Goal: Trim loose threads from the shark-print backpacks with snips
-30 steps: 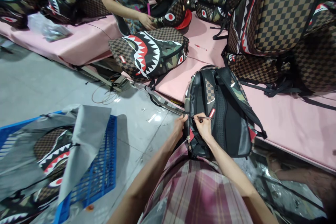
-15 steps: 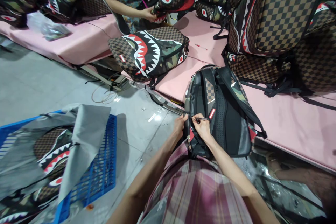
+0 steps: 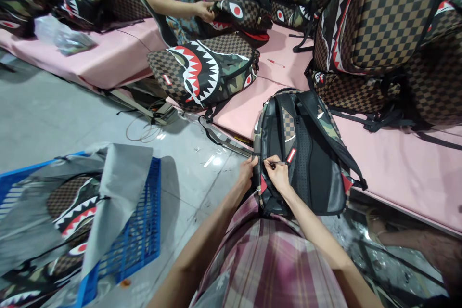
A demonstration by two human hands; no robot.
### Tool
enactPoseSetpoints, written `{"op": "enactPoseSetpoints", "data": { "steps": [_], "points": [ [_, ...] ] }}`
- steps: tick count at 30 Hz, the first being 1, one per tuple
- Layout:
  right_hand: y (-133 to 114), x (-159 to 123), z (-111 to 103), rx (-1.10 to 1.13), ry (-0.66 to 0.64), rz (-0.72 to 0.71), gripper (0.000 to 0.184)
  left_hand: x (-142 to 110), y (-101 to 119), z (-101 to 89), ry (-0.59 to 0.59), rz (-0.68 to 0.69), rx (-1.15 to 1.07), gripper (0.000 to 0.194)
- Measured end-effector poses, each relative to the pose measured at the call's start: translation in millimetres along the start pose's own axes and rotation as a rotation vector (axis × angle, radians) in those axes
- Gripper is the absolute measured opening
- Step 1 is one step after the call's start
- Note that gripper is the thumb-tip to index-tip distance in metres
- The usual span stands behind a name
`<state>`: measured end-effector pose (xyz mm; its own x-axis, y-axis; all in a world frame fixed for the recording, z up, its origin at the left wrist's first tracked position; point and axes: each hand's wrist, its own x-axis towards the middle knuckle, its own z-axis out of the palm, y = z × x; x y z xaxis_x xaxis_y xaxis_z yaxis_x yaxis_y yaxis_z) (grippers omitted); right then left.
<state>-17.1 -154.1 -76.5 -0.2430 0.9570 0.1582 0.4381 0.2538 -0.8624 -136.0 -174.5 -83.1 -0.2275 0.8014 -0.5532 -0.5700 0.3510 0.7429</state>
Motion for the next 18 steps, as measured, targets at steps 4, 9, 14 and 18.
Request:
{"op": "enactPoseSetpoints", "data": {
  "steps": [4,9,14,18],
  "points": [
    [-0.3,-0.3,-0.8,0.008,-0.018,-0.019,0.016,2.7,-3.0,-2.1,0.003,-0.004,0.003,0.022],
    [-0.2,0.7,-3.7,0.019,0.029,0.028,0.018,1.6,-2.1,-1.9,0.007,-0.011,0.004,0.021],
    [0.4,0.3,-1.1,0.006,0.012,0.031,0.019,0.5,-1.4,-0.3,0.011,-0.01,0.005,0.02],
    [-0.6,0.9,-0.4,0.005,-0.002,0.024,0.016,0.8,-2.0,-1.0,0.015,-0.006,0.014,0.019]
  ]
}}
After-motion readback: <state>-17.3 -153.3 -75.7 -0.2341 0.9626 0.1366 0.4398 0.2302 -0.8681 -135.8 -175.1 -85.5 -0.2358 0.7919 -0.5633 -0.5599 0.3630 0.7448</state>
